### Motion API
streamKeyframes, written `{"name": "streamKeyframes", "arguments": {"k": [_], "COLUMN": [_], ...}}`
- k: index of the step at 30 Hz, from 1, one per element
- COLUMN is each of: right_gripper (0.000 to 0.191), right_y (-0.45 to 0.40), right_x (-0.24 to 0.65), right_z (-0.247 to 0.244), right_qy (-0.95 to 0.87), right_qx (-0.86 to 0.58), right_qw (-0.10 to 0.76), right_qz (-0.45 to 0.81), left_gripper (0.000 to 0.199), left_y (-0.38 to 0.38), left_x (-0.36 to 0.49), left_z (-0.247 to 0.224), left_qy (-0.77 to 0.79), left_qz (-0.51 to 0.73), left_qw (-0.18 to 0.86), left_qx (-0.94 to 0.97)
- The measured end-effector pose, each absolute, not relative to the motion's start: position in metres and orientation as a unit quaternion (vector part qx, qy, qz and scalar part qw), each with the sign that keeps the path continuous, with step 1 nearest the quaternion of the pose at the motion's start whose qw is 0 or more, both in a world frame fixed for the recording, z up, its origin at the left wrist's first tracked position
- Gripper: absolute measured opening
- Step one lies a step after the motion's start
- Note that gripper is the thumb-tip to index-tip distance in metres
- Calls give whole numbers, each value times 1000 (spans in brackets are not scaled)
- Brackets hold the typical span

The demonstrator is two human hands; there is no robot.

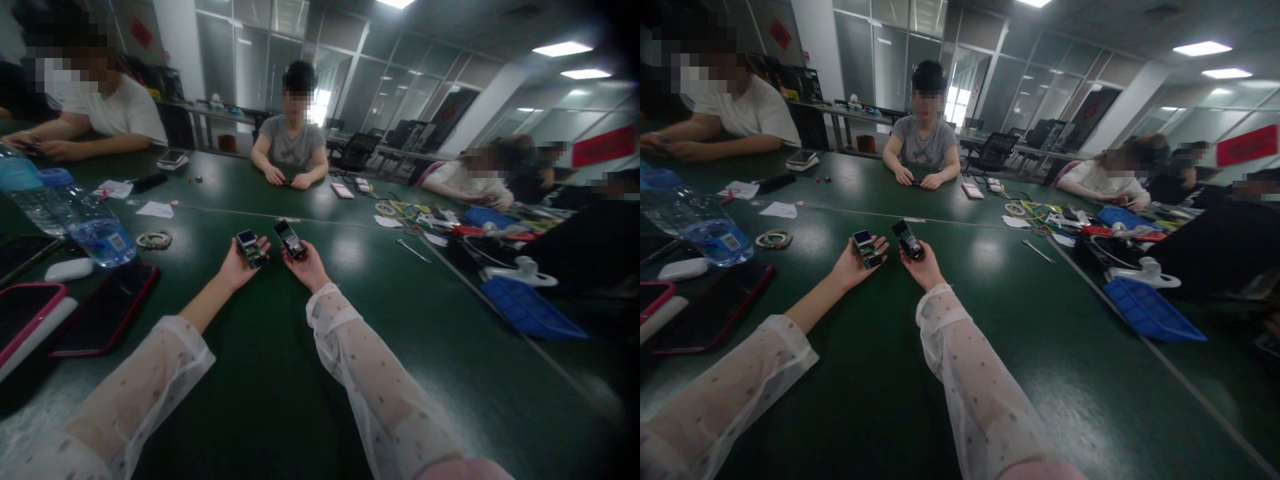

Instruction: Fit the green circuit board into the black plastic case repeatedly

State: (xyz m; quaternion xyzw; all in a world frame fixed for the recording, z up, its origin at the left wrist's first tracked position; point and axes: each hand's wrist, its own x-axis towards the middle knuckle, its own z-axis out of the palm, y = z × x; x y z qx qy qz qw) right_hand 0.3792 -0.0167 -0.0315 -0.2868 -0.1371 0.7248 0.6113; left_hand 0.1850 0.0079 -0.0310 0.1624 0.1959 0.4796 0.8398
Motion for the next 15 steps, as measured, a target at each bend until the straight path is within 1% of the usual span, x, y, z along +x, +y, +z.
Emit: {"name": "streamKeyframes", "arguments": {"k": [11,15], "right_gripper": [26,20], "right_y": [-17,-15], "right_x": [380,376], "right_z": [-34,-35], "right_qy": [-158,-169], "right_qx": [-298,-315], "right_qw": [608,614], "right_qz": [719,704], "left_gripper": [52,53], "left_y": [7,5], "left_x": [184,185], "left_z": [-29,-26], "left_qy": [203,219], "left_qz": [469,466], "left_qw": [842,842], "left_qx": [169,160]}}
